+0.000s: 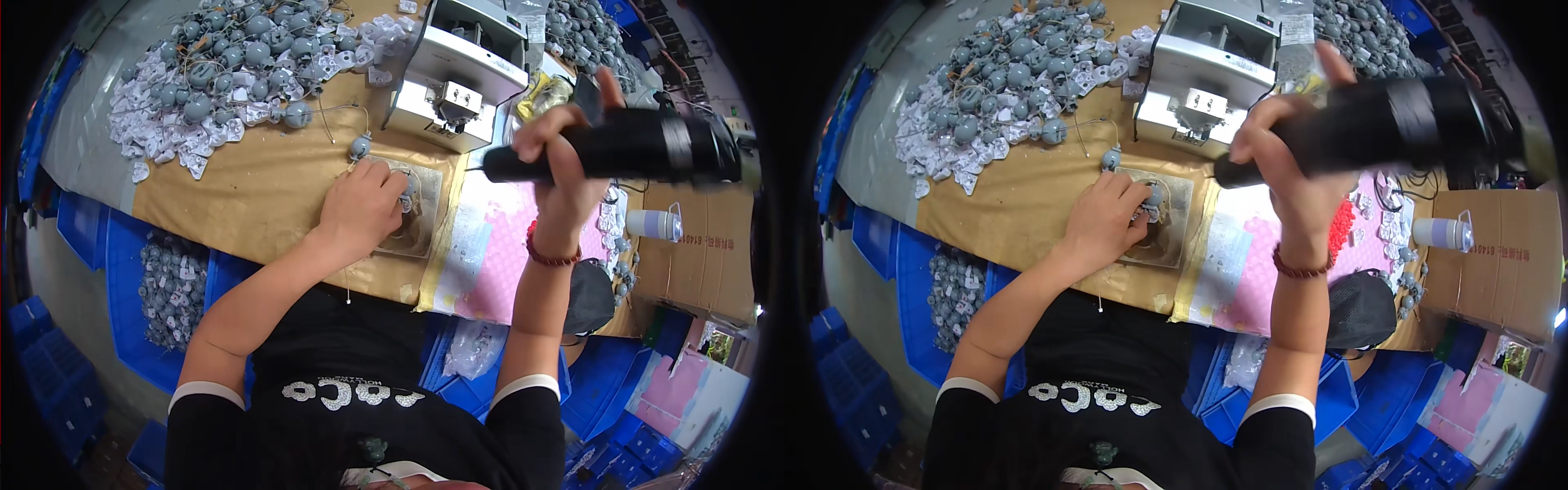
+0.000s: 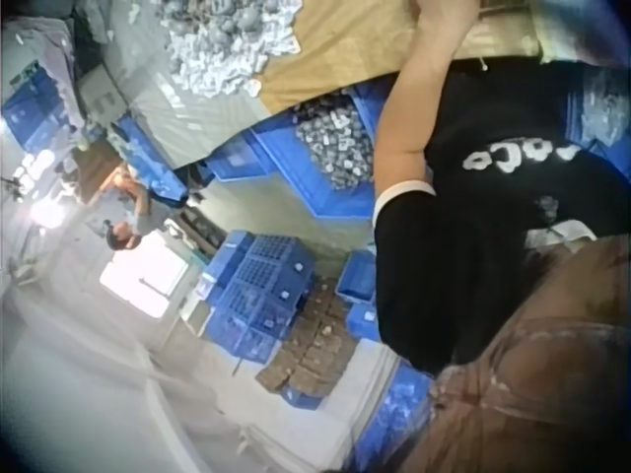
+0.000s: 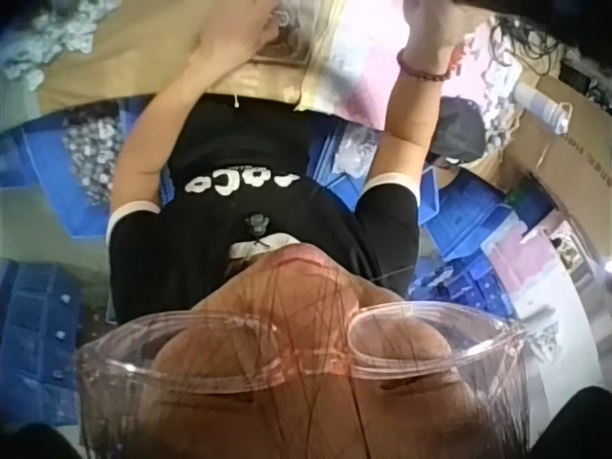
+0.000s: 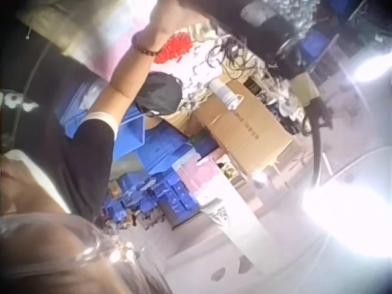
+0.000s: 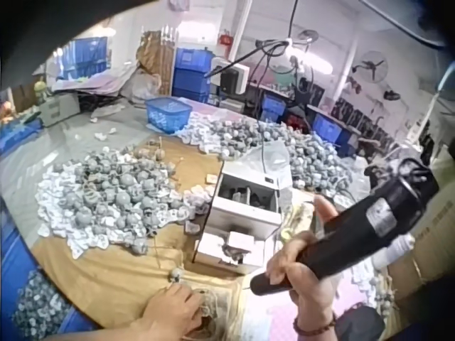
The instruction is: Assembling small toy components using an electric screwdriver on a factory workbench.
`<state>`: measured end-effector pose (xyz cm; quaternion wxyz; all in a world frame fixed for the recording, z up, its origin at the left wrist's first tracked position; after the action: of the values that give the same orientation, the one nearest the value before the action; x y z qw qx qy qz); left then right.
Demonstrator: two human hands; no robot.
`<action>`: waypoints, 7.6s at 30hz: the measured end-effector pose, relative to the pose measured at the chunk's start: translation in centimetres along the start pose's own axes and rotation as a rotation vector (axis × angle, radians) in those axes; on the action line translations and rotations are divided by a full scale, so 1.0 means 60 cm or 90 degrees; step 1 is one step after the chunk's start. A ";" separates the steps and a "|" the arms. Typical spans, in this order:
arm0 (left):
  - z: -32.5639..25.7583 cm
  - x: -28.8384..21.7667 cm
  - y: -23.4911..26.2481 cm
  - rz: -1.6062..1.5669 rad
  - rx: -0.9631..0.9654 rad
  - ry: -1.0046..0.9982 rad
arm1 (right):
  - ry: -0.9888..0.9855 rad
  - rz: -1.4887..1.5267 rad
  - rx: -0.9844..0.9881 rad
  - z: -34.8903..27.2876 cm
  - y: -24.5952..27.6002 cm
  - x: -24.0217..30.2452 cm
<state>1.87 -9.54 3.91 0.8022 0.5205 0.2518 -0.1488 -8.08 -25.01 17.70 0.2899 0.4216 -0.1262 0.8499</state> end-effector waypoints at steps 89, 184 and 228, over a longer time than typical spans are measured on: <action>-0.026 -0.002 0.005 -0.090 -0.055 -0.023 | -0.276 -0.333 0.071 -0.185 -0.060 -0.147; -0.099 0.004 0.024 -0.532 0.165 0.251 | -0.134 -0.452 0.271 -0.196 -0.114 -0.087; -0.064 -0.027 0.002 0.104 0.000 -0.076 | -0.566 0.213 -0.057 -0.221 -0.048 -0.190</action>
<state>-0.37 -6.03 3.61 0.8252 0.5297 0.1602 -0.1133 -9.47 -21.03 0.50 0.0851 0.7053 -0.3408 0.6157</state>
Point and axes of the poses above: each hand's wrist, its own z-axis towards the middle knuckle, its own y-axis out of the back of the hand, x = y × z, the point moved 7 cm from there along z, towards the middle knuckle, and after that the axes turned 2 degrees about -z, right-handed, at the moved point
